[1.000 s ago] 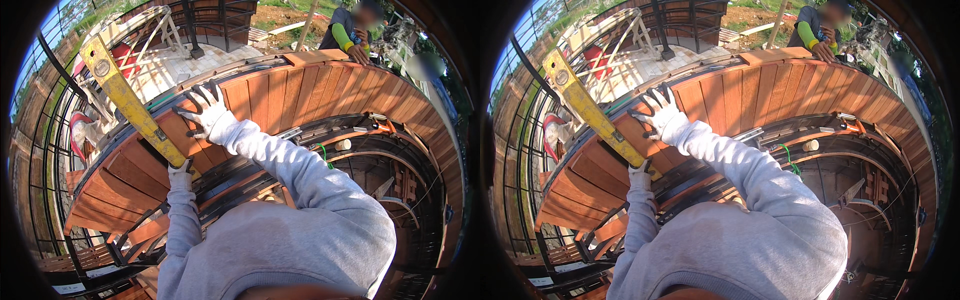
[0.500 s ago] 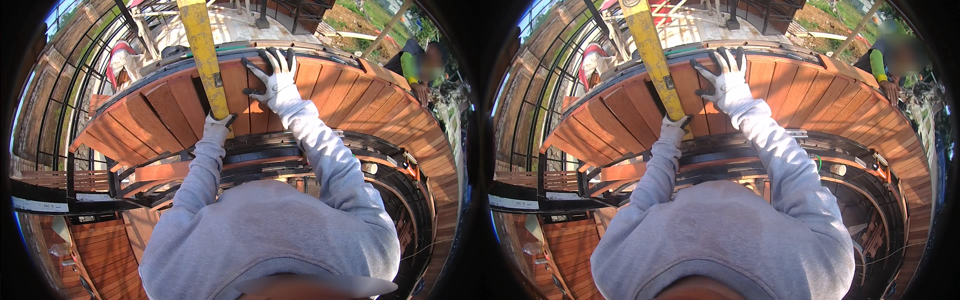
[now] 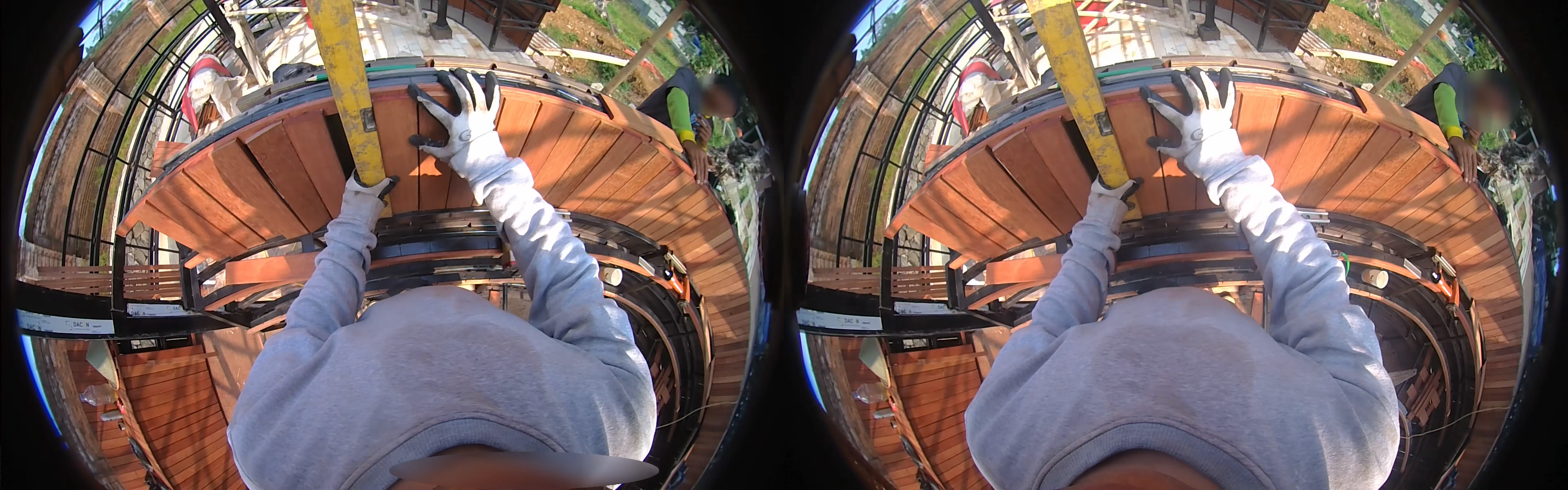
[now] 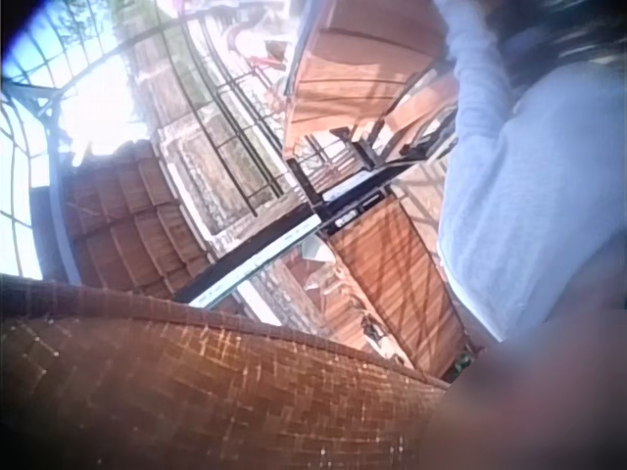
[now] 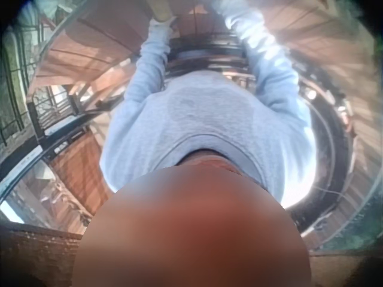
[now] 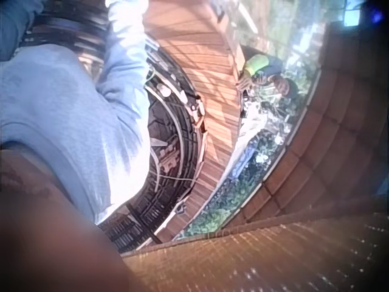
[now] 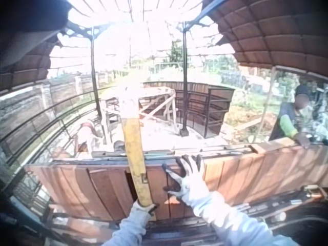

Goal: The person installs wooden planks onto a curved wooden structure, using a spirit level to check alignment and a nail gun to secure each plank. The person repeatedly measures, positions, and fastens planks along the curved edge.

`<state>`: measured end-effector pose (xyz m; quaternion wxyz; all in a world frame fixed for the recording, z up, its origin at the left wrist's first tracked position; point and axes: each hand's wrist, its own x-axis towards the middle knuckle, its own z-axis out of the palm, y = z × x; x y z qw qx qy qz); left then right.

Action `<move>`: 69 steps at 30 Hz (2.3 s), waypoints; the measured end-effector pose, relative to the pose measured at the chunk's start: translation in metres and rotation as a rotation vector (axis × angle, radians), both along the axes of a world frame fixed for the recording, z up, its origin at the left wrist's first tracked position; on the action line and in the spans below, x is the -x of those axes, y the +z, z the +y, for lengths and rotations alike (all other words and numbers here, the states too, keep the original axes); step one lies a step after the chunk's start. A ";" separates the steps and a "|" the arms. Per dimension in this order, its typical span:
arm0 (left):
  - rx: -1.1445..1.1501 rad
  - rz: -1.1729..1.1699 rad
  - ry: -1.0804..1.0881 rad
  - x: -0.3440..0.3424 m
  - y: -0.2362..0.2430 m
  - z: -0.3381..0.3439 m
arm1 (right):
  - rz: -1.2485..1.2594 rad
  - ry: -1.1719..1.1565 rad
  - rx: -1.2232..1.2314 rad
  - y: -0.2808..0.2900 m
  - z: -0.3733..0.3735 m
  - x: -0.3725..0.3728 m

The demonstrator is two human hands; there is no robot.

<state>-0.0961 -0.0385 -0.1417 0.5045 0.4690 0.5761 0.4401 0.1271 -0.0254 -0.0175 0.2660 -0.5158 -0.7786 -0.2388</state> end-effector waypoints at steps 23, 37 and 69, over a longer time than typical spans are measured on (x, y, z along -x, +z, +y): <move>-0.072 0.092 -0.072 0.005 -0.013 0.006 | 0.015 -0.006 0.014 0.009 -0.007 0.004; -0.088 0.155 -0.068 0.012 -0.011 -0.002 | -0.001 -0.003 0.050 0.013 -0.012 0.011; 0.062 -0.048 -0.009 0.006 -0.014 0.004 | 0.014 0.013 0.169 -0.001 -0.003 -0.002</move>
